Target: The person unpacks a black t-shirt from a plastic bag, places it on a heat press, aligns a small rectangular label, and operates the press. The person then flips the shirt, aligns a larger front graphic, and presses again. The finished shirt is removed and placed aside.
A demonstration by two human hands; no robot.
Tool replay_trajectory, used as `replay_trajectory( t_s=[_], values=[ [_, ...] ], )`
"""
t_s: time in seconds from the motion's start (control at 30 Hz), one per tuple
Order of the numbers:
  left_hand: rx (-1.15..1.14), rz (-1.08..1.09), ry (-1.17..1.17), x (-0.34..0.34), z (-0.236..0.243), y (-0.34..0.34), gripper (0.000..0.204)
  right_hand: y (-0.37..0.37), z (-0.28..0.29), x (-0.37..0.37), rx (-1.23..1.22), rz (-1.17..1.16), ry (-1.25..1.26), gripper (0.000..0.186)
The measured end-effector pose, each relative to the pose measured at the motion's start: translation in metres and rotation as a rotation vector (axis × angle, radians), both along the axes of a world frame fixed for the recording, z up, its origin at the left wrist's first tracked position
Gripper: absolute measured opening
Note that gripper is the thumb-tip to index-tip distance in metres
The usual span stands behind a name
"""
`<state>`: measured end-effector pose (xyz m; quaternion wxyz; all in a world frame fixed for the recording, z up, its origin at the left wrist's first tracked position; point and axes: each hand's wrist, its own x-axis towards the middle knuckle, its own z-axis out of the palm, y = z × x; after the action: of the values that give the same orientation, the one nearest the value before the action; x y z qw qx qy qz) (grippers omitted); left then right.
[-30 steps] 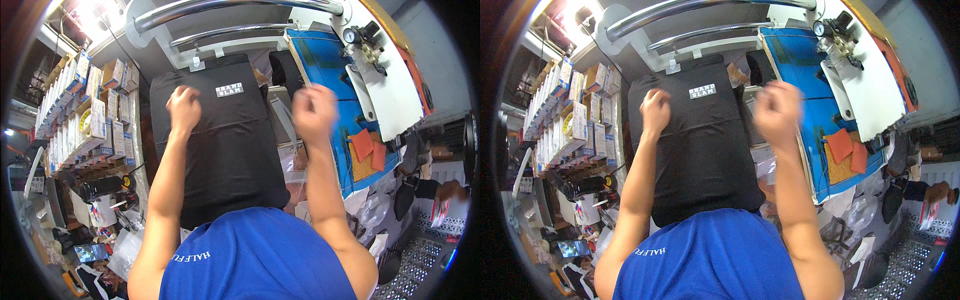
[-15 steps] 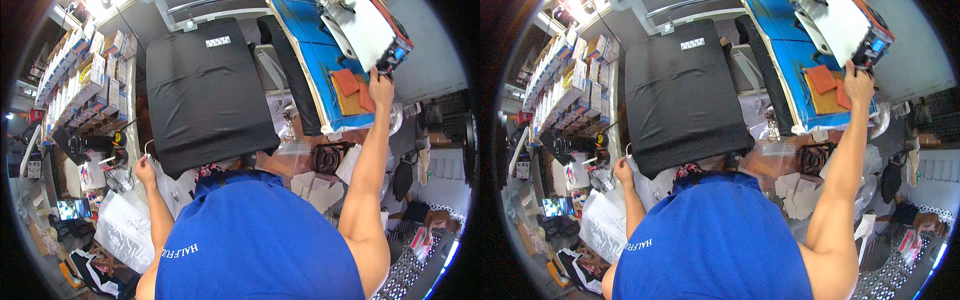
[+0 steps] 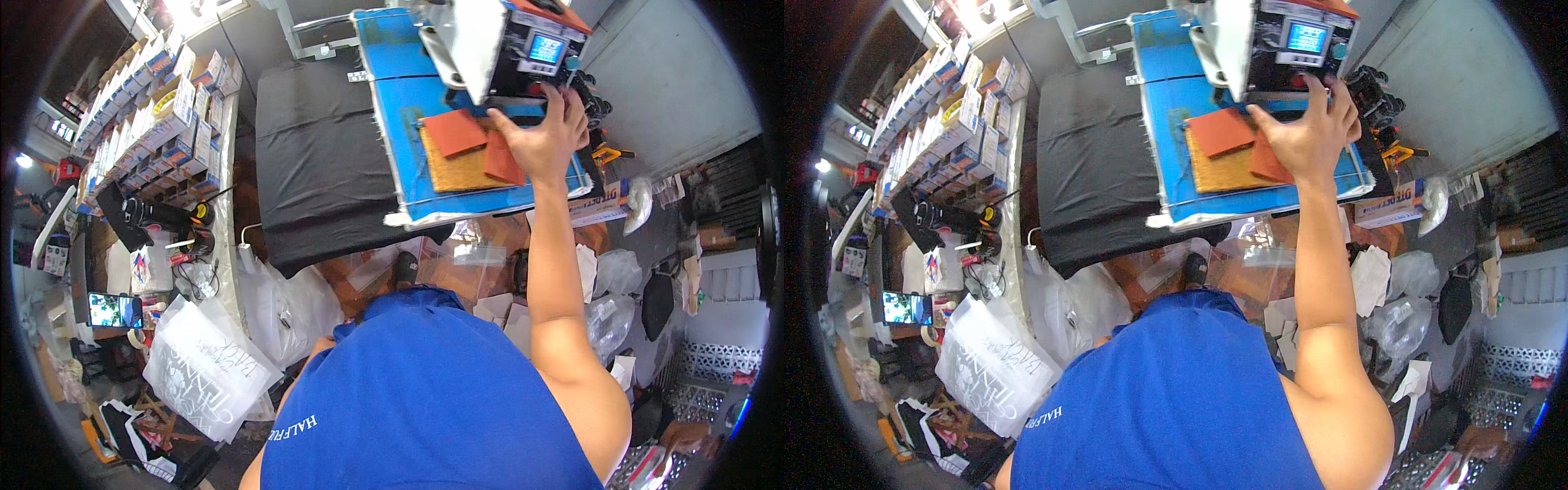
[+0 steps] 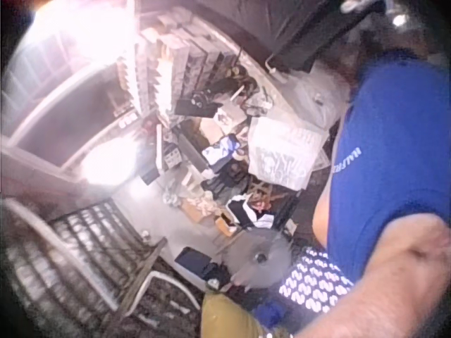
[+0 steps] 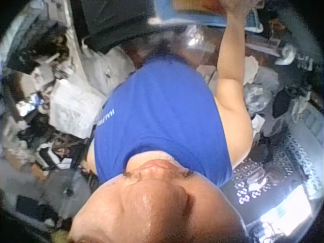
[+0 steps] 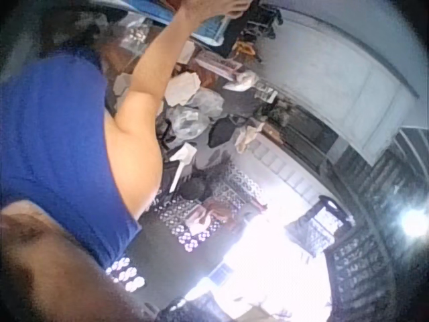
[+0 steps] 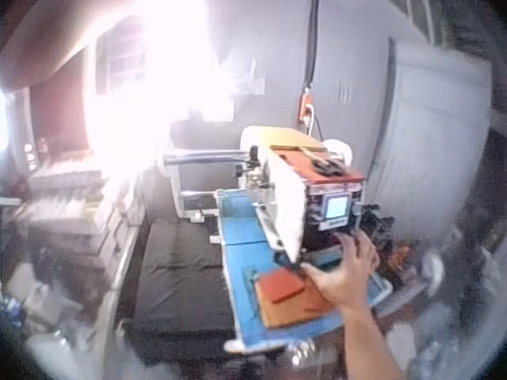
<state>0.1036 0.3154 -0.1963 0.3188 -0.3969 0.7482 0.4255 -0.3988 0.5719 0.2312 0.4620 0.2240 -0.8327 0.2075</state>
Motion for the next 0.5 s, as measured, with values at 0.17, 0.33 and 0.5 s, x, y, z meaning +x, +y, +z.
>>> replay_trajectory(
  t_s=[0.17, 0.33, 0.5],
  values=[
    [0.011, 0.100, 0.071, -0.010, 0.023, 0.025, 0.027, -0.048, 0.013, 0.014, 0.050, 0.236, -0.078, 0.105],
    [0.133, 0.437, 0.085, 0.013, -0.023, -0.007, 0.023, -0.095, 0.018, 0.043, 0.026, 0.307, -0.084, 0.106],
    [0.162, 0.522, 0.138, -0.042, -0.006, 0.002, 0.017, -0.124, 0.009, 0.056, -0.004, 0.358, -0.196, 0.101]
  ],
)
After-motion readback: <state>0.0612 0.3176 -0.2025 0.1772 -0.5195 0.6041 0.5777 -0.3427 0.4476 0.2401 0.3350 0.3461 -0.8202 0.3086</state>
